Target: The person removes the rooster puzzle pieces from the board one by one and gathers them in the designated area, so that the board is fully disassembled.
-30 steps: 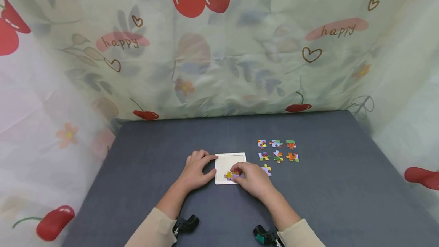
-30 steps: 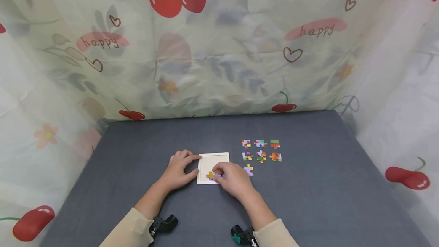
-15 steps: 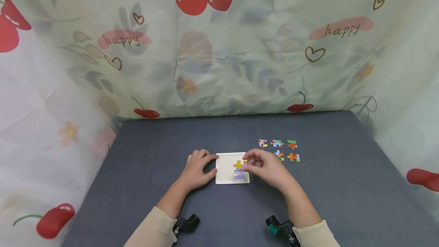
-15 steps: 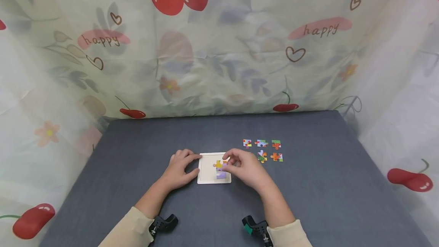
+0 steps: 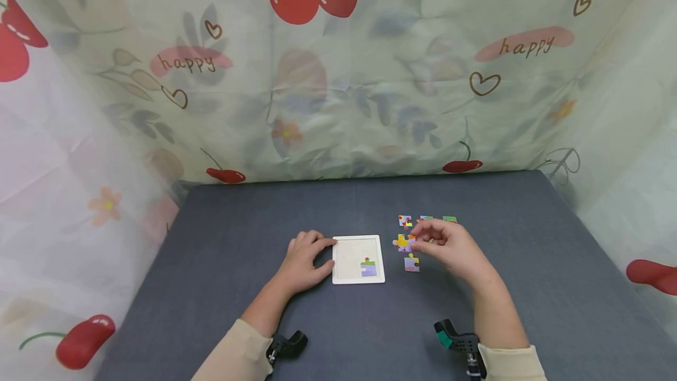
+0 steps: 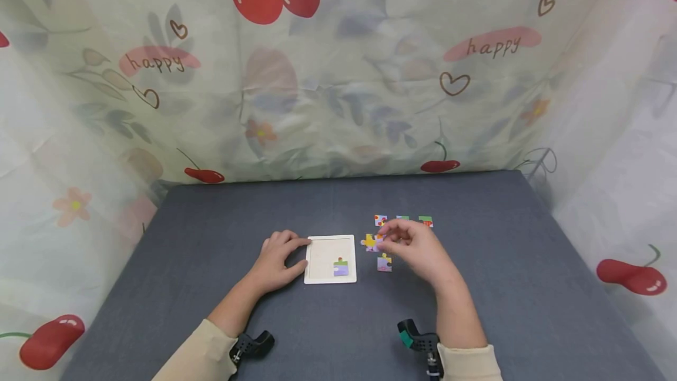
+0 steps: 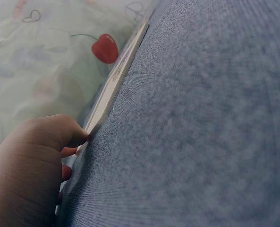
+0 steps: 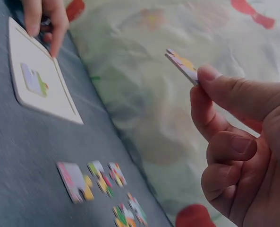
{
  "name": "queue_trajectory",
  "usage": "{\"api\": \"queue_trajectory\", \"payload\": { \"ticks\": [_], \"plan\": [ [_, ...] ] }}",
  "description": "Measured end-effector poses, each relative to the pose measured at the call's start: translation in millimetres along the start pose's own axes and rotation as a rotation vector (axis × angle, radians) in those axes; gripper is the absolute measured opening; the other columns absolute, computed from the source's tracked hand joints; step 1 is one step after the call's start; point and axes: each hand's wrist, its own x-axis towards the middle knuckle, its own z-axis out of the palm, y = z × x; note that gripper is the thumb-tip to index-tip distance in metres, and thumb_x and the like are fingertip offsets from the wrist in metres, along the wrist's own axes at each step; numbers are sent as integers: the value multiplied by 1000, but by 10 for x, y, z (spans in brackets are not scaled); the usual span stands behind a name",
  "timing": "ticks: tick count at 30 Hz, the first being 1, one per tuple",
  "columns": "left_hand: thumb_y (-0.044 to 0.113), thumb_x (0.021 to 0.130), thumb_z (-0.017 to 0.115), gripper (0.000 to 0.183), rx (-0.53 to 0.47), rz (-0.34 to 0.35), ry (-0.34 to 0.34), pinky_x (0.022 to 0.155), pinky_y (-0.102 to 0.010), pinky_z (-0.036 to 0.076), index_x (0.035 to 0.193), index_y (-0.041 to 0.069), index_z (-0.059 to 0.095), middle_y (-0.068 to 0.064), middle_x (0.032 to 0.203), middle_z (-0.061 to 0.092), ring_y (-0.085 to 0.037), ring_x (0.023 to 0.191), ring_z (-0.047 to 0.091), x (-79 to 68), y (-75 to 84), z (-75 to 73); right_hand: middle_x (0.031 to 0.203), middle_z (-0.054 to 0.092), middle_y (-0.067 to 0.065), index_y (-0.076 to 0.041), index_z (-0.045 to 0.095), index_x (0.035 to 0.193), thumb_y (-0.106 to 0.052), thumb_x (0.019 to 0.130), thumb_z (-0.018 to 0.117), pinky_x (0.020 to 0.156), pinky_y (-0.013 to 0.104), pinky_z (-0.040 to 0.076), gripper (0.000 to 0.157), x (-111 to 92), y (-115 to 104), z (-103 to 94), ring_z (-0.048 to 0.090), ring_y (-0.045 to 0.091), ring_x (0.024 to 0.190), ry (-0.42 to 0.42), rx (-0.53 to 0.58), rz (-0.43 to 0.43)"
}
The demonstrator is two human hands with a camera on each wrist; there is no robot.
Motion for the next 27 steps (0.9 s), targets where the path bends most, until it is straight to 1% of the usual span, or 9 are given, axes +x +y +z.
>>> {"api": "queue_trajectory", "payload": {
  "ticks": [3,7,9,12,16,20,24,27],
  "plan": [
    [35,95,68,41,-5,6,12,83,-42,35,134,20,69,-2,114,57,-22,99,46,-3,5,1,95,71,10,-1,71,113,-15,91,81,80,31,55,28,-17,58,-126,69,29,88,12,-14,19],
    [35,95,68,41,-3,7,20,83,-42,35,133,20,69,-2,114,57,-21,99,46,-5,11,-5,99,70,11,1,70,118,-17,93,79,80,30,55,32,-38,152,-278,68,27,90,18,-35,53],
    [35,95,68,41,3,7,18,83,-42,35,133,20,69,-2,114,57,-21,99,46,-4,15,-15,100,70,11,2,69,120,-16,94,77,80,28,54,33,-45,201,-337,67,27,92,13,-45,76],
    [36,96,68,41,0,9,17,82,-42,35,134,20,69,-2,114,57,-21,99,46,-3,3,-9,99,71,9,2,69,122,-14,94,77,79,26,53,33,-40,288,-398,65,22,92,5,-87,113],
    [36,96,67,41,-3,4,13,82,-41,35,134,21,69,-2,114,56,-21,98,46,-2,-5,1,99,72,7,3,69,122,-15,93,78,78,28,52,35,-40,406,-440,64,19,91,-14,-157,161],
    [37,96,66,42,3,-5,-3,83,-41,34,135,21,68,-2,114,56,-21,98,45,0,-1,5,97,73,5,3,70,120,-15,92,79,78,32,51,35,-62,506,-459,64,18,90,-53,-192,222],
    [37,97,66,42,4,-7,-7,83,-41,34,135,21,68,-2,114,56,-21,98,45,-2,-1,6,93,73,5,2,71,116,-13,91,78,77,34,49,30,-60,604,-450,64,17,87,-104,-199,262],
    [37,97,66,42,6,-10,-9,83,-41,34,136,21,68,-2,115,56,-21,98,45,-5,2,-2,90,73,4,0,72,114,-13,92,77,76,34,48,27,-39,658,-422,63,17,84,-126,-201,262]
  ]
}}
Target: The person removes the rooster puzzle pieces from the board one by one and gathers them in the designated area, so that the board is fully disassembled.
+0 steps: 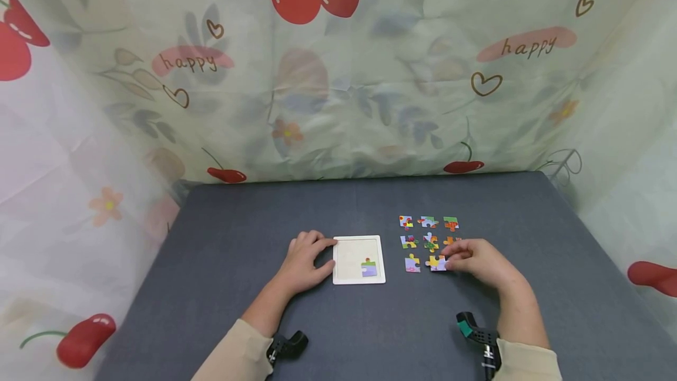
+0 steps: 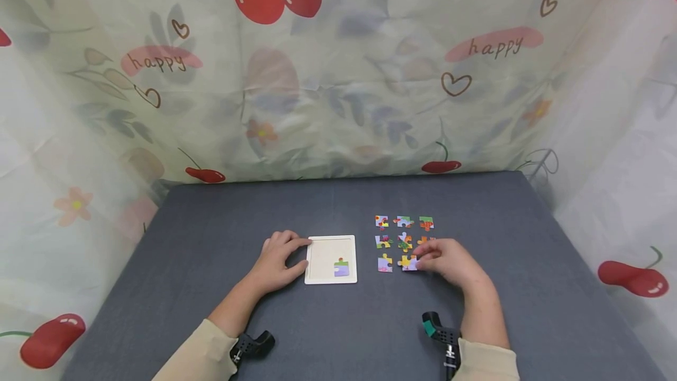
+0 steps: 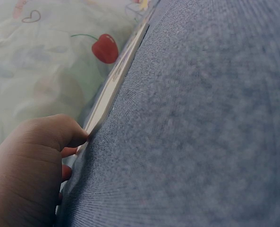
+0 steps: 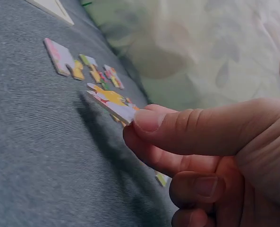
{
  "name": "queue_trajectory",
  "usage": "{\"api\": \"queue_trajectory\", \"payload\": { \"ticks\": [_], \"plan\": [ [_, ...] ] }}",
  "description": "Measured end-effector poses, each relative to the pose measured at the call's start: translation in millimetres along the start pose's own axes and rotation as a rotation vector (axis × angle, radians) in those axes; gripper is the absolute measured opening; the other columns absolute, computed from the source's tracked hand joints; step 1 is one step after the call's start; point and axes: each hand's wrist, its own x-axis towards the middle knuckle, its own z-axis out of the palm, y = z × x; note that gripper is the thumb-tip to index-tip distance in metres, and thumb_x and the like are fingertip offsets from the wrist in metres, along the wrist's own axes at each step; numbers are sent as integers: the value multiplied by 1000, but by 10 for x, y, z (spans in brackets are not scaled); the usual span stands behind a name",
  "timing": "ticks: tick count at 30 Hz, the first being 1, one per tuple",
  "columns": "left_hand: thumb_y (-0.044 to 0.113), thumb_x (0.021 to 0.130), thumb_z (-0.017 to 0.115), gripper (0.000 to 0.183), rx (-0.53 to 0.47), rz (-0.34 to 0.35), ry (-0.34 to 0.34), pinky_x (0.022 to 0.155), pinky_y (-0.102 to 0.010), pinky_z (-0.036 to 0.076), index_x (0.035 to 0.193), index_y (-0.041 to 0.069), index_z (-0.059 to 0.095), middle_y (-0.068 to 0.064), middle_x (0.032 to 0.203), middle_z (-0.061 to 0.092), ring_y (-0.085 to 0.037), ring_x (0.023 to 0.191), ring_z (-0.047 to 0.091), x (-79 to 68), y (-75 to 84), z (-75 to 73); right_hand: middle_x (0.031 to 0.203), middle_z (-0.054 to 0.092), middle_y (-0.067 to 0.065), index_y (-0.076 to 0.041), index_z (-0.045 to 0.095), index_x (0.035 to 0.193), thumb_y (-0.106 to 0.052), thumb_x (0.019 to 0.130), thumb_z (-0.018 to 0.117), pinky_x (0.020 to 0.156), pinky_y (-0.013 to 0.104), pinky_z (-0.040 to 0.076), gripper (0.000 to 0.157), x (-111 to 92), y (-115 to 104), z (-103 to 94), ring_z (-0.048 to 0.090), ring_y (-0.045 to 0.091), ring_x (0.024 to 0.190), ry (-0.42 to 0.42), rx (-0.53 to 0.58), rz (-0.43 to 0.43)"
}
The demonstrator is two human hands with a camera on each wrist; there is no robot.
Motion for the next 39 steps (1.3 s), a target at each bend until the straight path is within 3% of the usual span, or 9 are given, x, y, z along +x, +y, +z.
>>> {"api": "queue_trajectory", "payload": {
  "ticks": [6,20,25,31,39],
  "plan": [
    [37,96,66,42,-4,-3,1,84,-41,34,135,21,68,-1,115,56,-20,98,45,-3,1,0,84,71,2,0,73,112,-11,89,79,72,33,47,26,40,24,63,61,18,80,-11,-24,-19],
    [38,97,66,42,1,-12,-6,83,-41,34,136,22,68,-1,116,56,-20,99,45,7,11,0,82,56,5,-2,71,116,-13,90,79,70,37,41,30,-25,-106,16,52,22,78,65,-111,-2],
    [36,96,67,41,-5,-6,19,83,-42,34,134,21,69,-1,114,56,-20,98,45,-1,27,-6,89,59,5,-3,69,123,-19,92,77,67,35,43,36,-45,-238,8,52,22,76,98,-83,-70],
    [37,97,66,41,1,-9,13,84,-41,34,135,21,68,-1,115,56,-20,99,45,0,18,5,95,59,6,-5,69,121,-19,93,77,61,31,44,33,-57,-433,79,50,20,68,111,-40,-201],
    [36,95,68,41,-1,8,29,83,-41,35,133,21,69,-2,115,57,-21,98,46,-2,17,-1,92,61,3,-17,72,114,-16,91,79,52,28,39,25,-75,-655,277,40,13,56,117,41,-299]
  ]
}}
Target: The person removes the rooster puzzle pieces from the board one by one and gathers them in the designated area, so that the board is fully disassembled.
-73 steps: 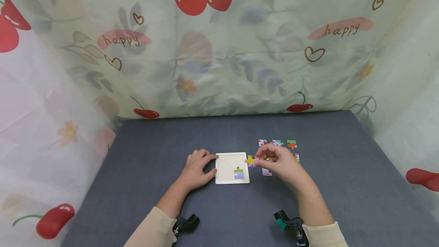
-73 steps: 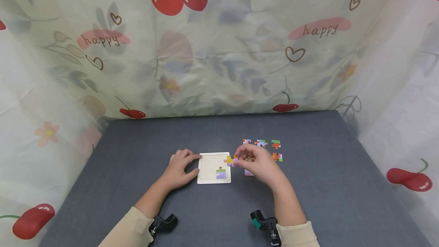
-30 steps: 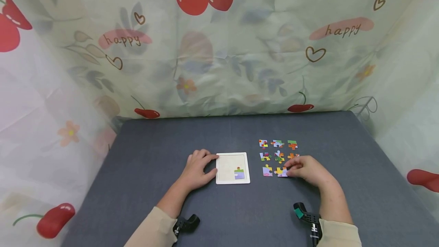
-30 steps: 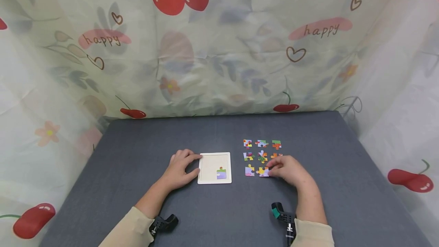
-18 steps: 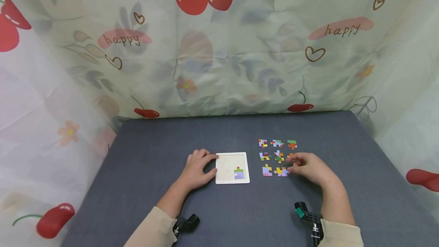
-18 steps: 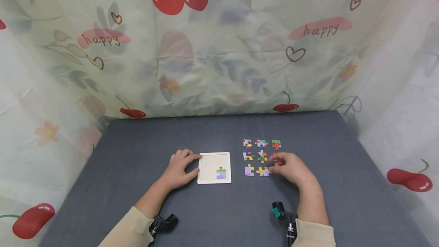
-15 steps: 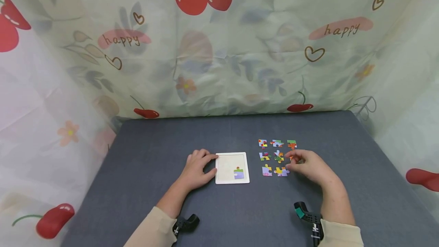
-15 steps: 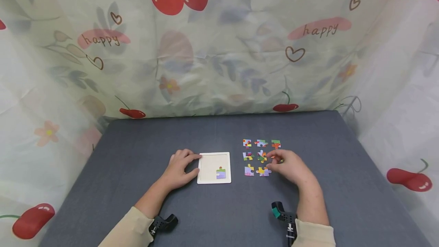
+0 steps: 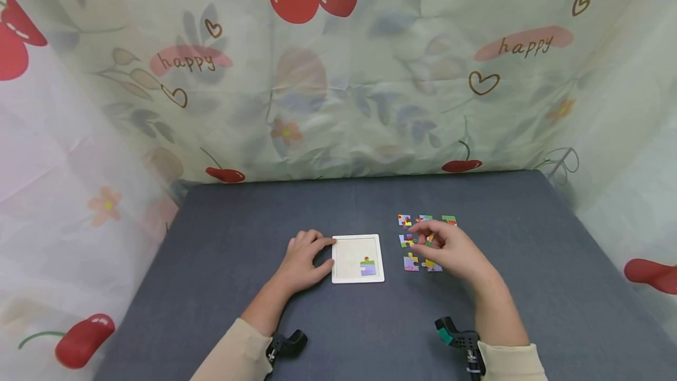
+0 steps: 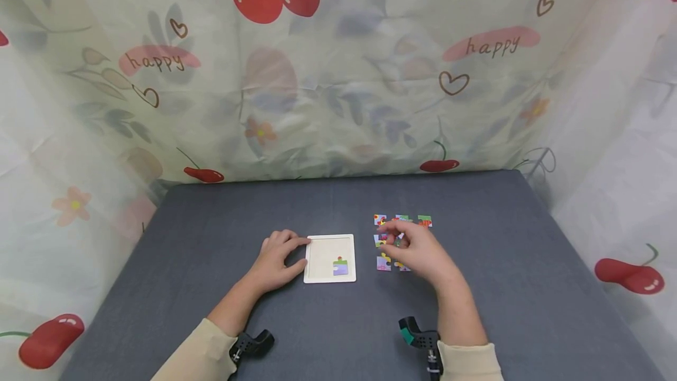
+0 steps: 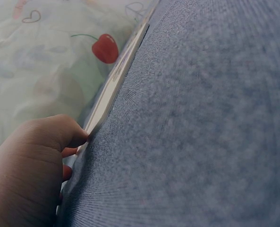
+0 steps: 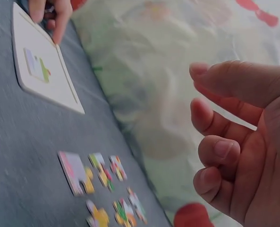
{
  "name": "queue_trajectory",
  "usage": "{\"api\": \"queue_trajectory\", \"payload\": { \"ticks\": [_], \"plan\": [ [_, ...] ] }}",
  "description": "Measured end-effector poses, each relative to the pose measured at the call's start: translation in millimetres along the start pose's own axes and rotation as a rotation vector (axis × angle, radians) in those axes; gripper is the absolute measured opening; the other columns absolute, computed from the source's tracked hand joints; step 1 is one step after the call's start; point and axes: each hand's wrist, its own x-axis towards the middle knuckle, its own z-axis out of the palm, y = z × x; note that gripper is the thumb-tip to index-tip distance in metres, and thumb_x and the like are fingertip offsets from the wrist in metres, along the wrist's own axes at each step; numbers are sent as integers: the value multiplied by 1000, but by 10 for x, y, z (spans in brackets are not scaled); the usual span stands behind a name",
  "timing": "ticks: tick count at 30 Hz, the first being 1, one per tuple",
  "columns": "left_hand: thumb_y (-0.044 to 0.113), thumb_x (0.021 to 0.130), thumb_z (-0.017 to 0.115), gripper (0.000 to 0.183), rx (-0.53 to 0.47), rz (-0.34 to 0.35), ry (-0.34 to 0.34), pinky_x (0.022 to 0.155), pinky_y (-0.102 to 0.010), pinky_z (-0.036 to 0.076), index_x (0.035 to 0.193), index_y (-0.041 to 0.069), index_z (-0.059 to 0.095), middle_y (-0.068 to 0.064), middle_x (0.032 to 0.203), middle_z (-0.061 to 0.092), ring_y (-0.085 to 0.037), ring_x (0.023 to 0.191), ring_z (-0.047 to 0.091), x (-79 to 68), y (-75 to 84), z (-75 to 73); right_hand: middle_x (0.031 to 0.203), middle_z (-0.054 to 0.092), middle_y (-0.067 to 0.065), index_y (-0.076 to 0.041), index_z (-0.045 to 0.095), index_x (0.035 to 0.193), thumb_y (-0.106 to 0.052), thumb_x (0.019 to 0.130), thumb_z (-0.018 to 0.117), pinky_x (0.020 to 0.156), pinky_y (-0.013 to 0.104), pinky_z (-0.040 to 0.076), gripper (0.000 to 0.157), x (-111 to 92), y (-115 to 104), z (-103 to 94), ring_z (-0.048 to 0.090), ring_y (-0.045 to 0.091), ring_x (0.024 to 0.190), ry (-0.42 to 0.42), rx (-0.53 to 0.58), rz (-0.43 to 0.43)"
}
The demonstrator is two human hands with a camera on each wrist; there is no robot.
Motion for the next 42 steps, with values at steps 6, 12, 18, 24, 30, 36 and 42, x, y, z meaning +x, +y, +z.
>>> {"api": "queue_trajectory", "payload": {
  "ticks": [6,12,18,24,30,36,42],
  "plan": [
    [36,96,67,41,2,3,1,82,-41,35,133,21,69,-2,115,57,-20,98,46,4,-10,14,94,60,2,-15,72,117,-13,89,81,55,27,45,29,46,-115,186,38,10,55,-50,0,-88],
    [39,97,65,42,-1,-8,-29,83,-41,34,135,21,68,-2,116,56,-22,99,46,2,-38,21,93,59,-1,-11,73,116,-12,88,82,57,26,40,30,112,-150,386,39,10,58,-110,-91,-154],
    [37,96,67,40,-1,2,-4,82,-41,35,133,21,69,-2,115,57,-21,98,46,-8,-25,12,87,56,-3,-8,73,116,-15,87,81,64,28,43,31,198,-91,661,44,7,64,-155,-233,-188],
    [35,96,68,39,-4,13,6,82,-42,35,132,20,70,-2,114,57,-22,98,47,1,-13,-6,79,51,-6,-11,73,123,-23,92,77,64,30,41,33,258,2,892,46,7,67,-183,-392,-147],
    [35,96,68,39,-2,15,1,82,-41,35,132,20,70,-2,114,57,-22,99,47,10,-4,-13,77,47,-5,-14,72,125,-24,94,76,63,31,38,34,256,63,987,44,9,68,-161,-457,-130],
    [35,96,68,39,-6,17,8,82,-42,35,132,20,70,-3,114,57,-22,98,47,10,-3,-11,78,49,-5,-17,76,117,-25,90,80,64,32,38,29,266,75,1011,46,10,69,-131,-421,-93],
    [35,96,67,39,-8,15,6,82,-42,35,132,20,70,-2,114,57,-23,99,47,0,-13,11,76,50,-6,-16,76,107,-25,87,84,65,33,39,24,279,90,1024,48,9,67,-115,-353,-32]
  ]
}}
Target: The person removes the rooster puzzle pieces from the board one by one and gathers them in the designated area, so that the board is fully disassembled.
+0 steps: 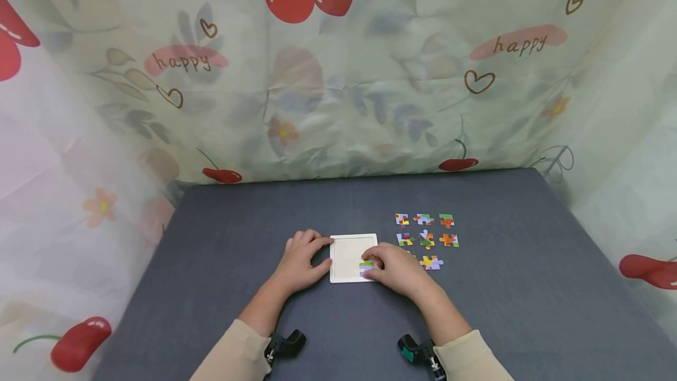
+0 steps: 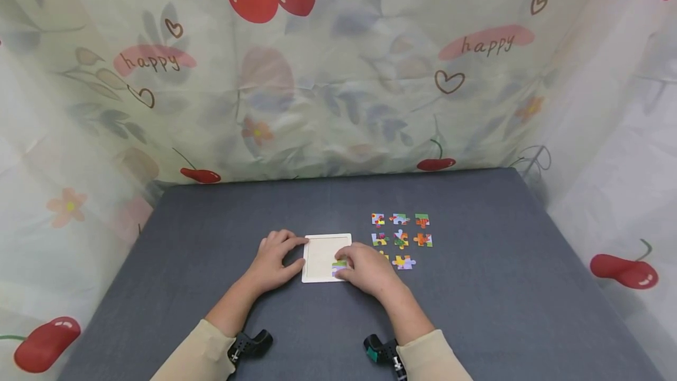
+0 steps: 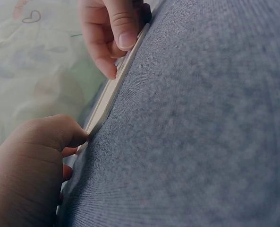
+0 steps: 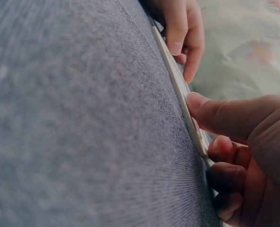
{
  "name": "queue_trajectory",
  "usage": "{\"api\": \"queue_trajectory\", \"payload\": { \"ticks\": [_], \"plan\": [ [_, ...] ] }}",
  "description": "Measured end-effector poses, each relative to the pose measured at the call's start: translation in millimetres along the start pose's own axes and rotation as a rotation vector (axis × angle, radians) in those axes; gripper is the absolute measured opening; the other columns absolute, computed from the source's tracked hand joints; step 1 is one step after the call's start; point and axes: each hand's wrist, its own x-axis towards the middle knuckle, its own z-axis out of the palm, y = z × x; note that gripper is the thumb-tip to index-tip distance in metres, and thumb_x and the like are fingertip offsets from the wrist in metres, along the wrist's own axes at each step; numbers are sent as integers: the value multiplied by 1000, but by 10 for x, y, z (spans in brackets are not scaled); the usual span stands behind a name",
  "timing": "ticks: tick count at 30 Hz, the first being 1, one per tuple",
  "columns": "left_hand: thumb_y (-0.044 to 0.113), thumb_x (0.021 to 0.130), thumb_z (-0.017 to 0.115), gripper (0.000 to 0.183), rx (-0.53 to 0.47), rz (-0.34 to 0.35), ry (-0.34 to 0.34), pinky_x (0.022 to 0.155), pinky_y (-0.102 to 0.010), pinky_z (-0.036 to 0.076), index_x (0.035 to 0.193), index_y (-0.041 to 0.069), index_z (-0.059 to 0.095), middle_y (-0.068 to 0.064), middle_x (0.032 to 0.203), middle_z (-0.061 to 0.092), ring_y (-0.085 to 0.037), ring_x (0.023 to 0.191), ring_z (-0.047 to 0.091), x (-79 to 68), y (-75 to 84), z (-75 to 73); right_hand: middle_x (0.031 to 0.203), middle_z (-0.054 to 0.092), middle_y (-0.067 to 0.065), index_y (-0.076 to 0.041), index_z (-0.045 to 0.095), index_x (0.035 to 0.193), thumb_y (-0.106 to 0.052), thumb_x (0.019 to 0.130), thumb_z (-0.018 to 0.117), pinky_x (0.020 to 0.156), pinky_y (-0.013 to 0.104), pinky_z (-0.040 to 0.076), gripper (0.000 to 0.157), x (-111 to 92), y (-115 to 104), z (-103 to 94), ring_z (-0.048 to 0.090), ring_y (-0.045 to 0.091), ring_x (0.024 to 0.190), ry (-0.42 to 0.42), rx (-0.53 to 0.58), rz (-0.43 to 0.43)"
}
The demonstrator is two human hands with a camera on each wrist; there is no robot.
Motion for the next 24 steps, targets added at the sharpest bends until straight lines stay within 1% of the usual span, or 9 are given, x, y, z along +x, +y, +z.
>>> {"api": "queue_trajectory", "payload": {
  "ticks": [4,11,16,24],
  "plan": [
    [35,96,68,39,-2,-6,1,81,-41,35,132,20,70,-2,114,57,-22,98,47,-4,1,0,76,51,-6,-18,73,105,-26,86,85,65,33,39,24,12,2,6,48,9,66,3,9,20],
    [35,95,69,39,-1,-3,0,81,-41,35,132,21,70,-2,113,57,-21,97,46,-2,10,-4,87,55,-4,-20,69,100,-24,82,88,70,34,43,27,4,-11,-7,51,11,75,20,17,14],
    [35,95,69,39,-6,0,2,82,-41,35,132,21,70,-1,113,56,-20,98,46,-1,16,-9,87,57,-5,-19,69,101,-16,83,86,72,35,43,25,-4,-24,-49,51,12,76,-2,-1,-10],
    [36,95,68,39,0,-16,-1,82,-41,35,132,22,70,0,113,56,-20,97,45,2,25,-8,86,56,-8,-20,70,106,-12,82,86,71,35,44,30,-16,-35,-97,51,11,74,-37,-26,-44]
  ]
}}
